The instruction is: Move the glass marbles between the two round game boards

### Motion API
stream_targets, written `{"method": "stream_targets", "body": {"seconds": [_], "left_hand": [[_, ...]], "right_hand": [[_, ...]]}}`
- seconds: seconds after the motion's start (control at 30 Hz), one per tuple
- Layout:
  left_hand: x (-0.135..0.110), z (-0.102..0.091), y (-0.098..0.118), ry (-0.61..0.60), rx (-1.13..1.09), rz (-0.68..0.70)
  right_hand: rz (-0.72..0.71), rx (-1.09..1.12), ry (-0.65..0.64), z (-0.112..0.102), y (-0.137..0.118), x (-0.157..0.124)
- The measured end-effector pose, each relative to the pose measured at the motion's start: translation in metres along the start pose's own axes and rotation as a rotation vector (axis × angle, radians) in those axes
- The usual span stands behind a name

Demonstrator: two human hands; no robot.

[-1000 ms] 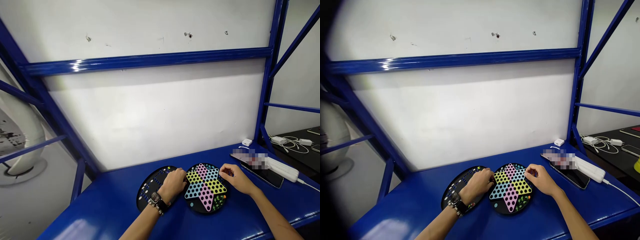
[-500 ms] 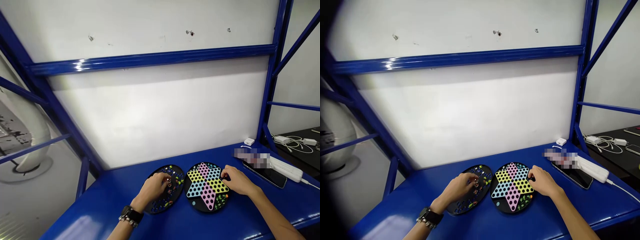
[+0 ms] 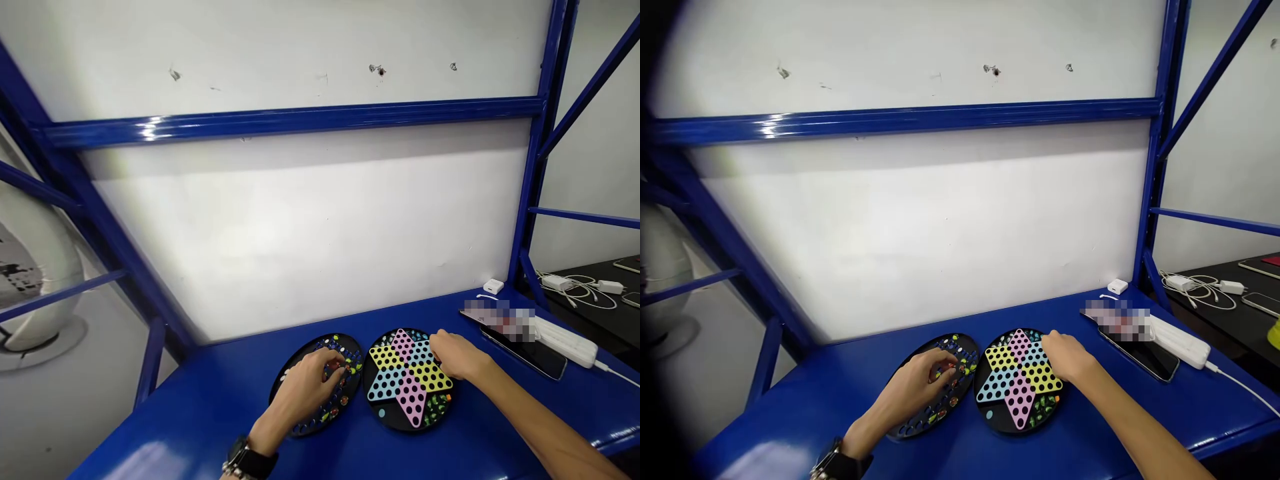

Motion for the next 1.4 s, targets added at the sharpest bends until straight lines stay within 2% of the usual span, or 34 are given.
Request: {"method": "stream_targets", "body": {"seconds": [0.13,0.23,0.33,0.43,0.53,0.67,0.77,0.97,1.07,1.13,1.2,1.3,1.4], "left_hand": [[0.002,-0.001,0.002,-0.012,-0.019,0.009],[-0.002,0.005,0.015,-0.028,-0.023,0.055],[-0.014,0.022,0.048,-0.079,-0.06,0.256],[-0.027,0.048,0.084,-0.184,-0.098,0.477],[-0.03,0.068,0.104,-0.244,-0.087,0.562],[-0.029,0.08,0.107,-0.245,-0.044,0.569],[-0.031,0.083,0.106,-0.237,-0.027,0.567],[-0.033,0.072,0.104,-0.201,-0.098,0.538],[-0.028,0.06,0.096,-0.112,-0.164,0.477],[-0.022,0.054,0.093,-0.052,-0.198,0.444],[-0.012,0.052,0.096,-0.025,-0.21,0.433],[0.01,0.059,0.112,-0.054,-0.162,0.459],[0.034,0.076,0.138,-0.125,-0.063,0.517]], "right_hand": [[-0.028,-0.003,-0.021,-0.005,-0.002,0.0],[-0.03,0.025,-0.026,-0.009,-0.001,0.0],[-0.016,0.089,-0.017,-0.007,0.005,0.002],[-0.001,0.179,-0.01,0.001,0.015,0.005],[-0.003,0.243,-0.016,0.007,0.022,0.008],[-0.006,0.321,-0.026,0.011,0.028,0.011],[-0.068,0.354,0.0,0.011,0.034,0.013],[-0.261,0.536,0.139,-0.007,0.036,0.013],[-0.274,0.739,0.184,-0.017,0.021,0.012],[-0.252,1.011,0.181,-0.018,0.013,0.016],[-0.191,1.345,0.265,-0.017,0.015,0.021],[-0.038,1.723,0.416,-0.01,0.032,0.029],[0.133,1.88,0.41,0.002,0.05,0.037]]}}
Point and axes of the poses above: each hand's wrist, its own x-axis towards the middle knuckle, its own z-axis out of the palm, y = z × x, the point moved 3 cm from there along x, towards the middle knuckle, and after that the axes turned 7 degrees about -x, right-handed, at the moved point
